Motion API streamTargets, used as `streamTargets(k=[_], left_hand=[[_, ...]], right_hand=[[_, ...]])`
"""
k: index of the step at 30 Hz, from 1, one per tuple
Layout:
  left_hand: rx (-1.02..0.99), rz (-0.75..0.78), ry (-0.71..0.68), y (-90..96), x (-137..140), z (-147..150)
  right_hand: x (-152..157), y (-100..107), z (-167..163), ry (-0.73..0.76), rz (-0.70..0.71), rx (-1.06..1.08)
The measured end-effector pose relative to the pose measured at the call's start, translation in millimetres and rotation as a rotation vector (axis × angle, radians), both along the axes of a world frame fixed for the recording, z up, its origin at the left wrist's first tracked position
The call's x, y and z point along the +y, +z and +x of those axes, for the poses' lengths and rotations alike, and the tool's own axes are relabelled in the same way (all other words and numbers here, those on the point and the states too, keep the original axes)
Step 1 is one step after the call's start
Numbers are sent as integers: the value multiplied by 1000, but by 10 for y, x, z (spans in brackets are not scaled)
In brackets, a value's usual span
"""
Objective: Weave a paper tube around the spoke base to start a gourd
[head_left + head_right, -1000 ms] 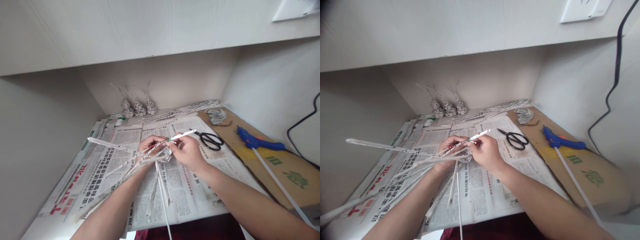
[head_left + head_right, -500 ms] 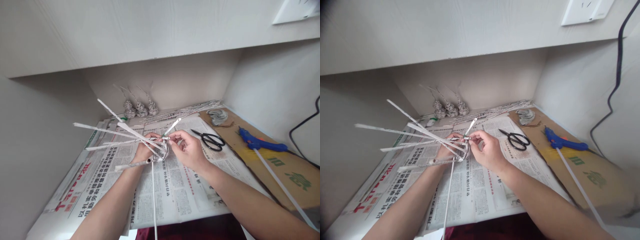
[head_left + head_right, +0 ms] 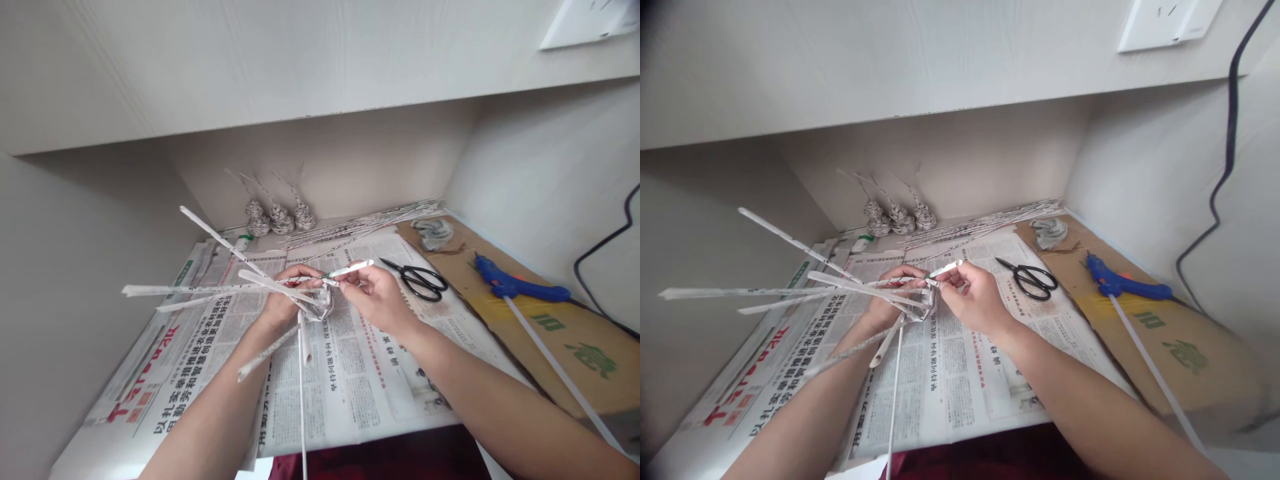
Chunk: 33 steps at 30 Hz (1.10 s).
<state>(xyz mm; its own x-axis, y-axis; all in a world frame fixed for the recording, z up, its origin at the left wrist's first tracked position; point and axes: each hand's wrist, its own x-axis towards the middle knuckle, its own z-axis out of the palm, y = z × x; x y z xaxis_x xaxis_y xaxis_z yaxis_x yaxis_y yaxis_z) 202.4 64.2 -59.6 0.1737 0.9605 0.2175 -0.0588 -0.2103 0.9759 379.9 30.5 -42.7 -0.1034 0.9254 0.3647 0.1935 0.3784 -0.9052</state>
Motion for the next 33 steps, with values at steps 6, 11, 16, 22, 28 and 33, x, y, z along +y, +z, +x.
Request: streamTargets(k=[6,11,16,22,28,33], left_hand=[[4,-29,-46,-5,4,9],[-43,-86,-42,-3,37,-44],[-214,-132,-223,-90,75,-92],[-326,-167,-314,-100,54,-91],[-292,-240,-285,-83,55,-77],[-346,-252,-236,-155,134,-98]], right_hand=[[19,7,8,44,-23,25],[103,-30,59,-2,23,35],[177,-113,87,-142,87,-140],[333,-299,120,-201,95,-274],[389,27,266,-168,65,-547],[243,368,1010,-306,100,-888]])
